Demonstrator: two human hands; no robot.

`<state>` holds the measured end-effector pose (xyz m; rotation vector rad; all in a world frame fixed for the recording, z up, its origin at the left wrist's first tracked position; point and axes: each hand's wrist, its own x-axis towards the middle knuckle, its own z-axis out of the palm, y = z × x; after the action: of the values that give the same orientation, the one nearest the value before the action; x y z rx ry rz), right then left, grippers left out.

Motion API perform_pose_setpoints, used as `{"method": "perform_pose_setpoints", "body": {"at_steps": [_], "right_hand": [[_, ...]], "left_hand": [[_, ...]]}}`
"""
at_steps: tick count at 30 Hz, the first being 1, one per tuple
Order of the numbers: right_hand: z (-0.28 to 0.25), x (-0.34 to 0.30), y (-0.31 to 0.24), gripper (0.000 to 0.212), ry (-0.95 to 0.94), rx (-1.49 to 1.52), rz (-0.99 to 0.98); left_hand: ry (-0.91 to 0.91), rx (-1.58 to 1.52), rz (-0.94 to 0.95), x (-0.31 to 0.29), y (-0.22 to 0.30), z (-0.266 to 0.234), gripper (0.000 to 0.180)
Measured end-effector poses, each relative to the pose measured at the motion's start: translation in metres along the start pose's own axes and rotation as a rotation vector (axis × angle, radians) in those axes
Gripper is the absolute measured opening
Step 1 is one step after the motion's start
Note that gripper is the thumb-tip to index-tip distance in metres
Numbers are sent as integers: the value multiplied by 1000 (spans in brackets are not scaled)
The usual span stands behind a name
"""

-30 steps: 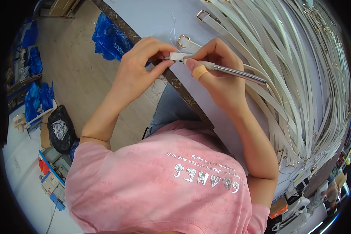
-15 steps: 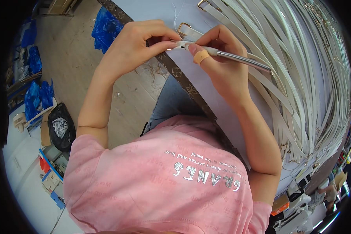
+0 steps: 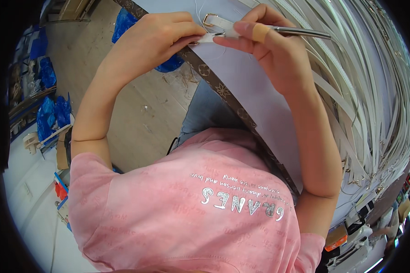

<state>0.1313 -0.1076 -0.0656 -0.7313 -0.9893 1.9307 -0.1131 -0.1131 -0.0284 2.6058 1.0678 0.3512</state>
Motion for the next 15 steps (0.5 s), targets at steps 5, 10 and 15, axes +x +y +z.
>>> {"method": "perform_pose_setpoints", "body": {"at_steps": [5, 10, 15], "right_hand": [[6, -3, 13, 4, 162, -138, -179], [10, -6, 14, 6, 230, -474, -193], [10, -8, 15, 8, 256, -631, -209]], "left_hand": [[153, -170, 92, 12, -3, 8, 21], [121, -516, -224, 15, 0, 14, 17], [111, -590, -335, 14, 1, 21, 13]]}}
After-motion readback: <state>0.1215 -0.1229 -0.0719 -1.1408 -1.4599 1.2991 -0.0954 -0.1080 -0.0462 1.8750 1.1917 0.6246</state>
